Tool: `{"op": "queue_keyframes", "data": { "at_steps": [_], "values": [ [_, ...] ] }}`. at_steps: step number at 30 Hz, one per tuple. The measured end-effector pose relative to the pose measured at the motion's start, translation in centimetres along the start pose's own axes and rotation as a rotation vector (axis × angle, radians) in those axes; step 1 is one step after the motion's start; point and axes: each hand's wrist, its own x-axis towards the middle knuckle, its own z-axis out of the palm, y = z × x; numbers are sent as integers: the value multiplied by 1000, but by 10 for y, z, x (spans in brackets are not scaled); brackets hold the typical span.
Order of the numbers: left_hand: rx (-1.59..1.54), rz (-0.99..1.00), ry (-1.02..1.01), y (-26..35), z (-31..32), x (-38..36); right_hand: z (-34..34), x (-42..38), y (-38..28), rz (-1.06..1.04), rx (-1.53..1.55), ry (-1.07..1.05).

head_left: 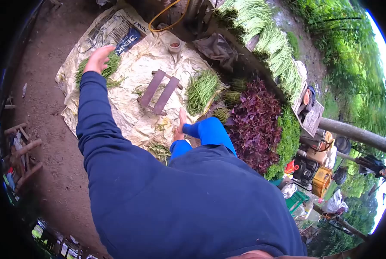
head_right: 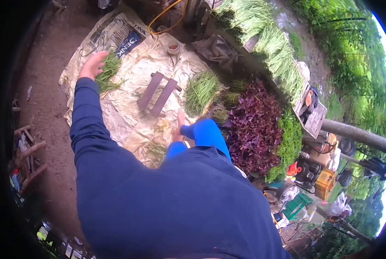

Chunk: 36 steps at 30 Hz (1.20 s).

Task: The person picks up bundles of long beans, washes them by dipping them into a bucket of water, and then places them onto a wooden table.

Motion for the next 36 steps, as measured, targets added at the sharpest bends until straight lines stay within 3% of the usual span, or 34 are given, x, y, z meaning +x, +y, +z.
{"op": "queue_keyframes", "data": {
  "at_steps": [2, 8, 9, 11, 12, 13, 14, 15, 16, 17, 19, 21, 23, 26, 27, 28, 30, 31, 32, 33, 35, 36],
  "values": [
    [-104, 115, -150, 28, 16, -21, 18, 5, -4, 2, -23, -3],
    [-24, 138, -148, 80, 18, 70, 83, 49, -11, 27, -84, -40],
    [-10, 127, -63, 102, 25, 57, 89, 64, -14, 25, -108, -49],
    [27, 250, -115, 92, -6, 107, 96, 104, -23, 13, -189, -83],
    [217, 280, -21, 88, -20, 130, 97, 130, -29, -7, -252, -119],
    [535, 180, 50, 105, -33, 132, 99, 154, -33, -32, -315, -163],
    [584, 213, 64, 99, -62, 152, 106, 179, -37, -71, -393, -229],
    [636, 235, 67, 86, -87, 169, 112, 198, -35, -127, -481, -304],
    [648, 217, 65, 84, -102, 165, 143, 141, 4, -709, -512, -342],
    [656, 155, 57, 83, -118, 161, 211, 99, -14, -177, -663, -1],
    [664, 93, 54, 83, -136, 168, 317, -50, -3, 74, -436, -28],
    [786, -10, 146, 70, -143, 189, 356, -85, 9, -18, -534, -58],
    [729, 0, 106, 79, -107, 193, 382, -99, 16, -128, -605, -83],
    [737, 214, -46, 77, -35, 218, 423, -109, 21, -200, -704, -121],
    [797, 331, -70, 71, -10, 239, 434, -112, 24, -209, -687, -115],
    [624, 301, -172, 34, 10, 290, 445, -114, 26, -253, -726, -130],
    [823, 430, -176, 21, 84, 319, 469, -120, 38, -293, -713, -144],
    [1197, 622, -153, 45, 120, 300, 481, -118, 46, -305, -809, -118],
    [1401, 608, -297, 17, 151, 341, 497, -124, 55, -306, -818, -123],
    [1526, 611, -285, -67, 185, 408, 510, -127, 63, -331, -846, -116],
    [1128, 38, -287, 18, 241, 338, 538, -134, 70, -284, -719, -126],
    [1180, 116, -357, -96, 273, 404, 550, -144, 76, -284, -742, -117]
  ]
}}
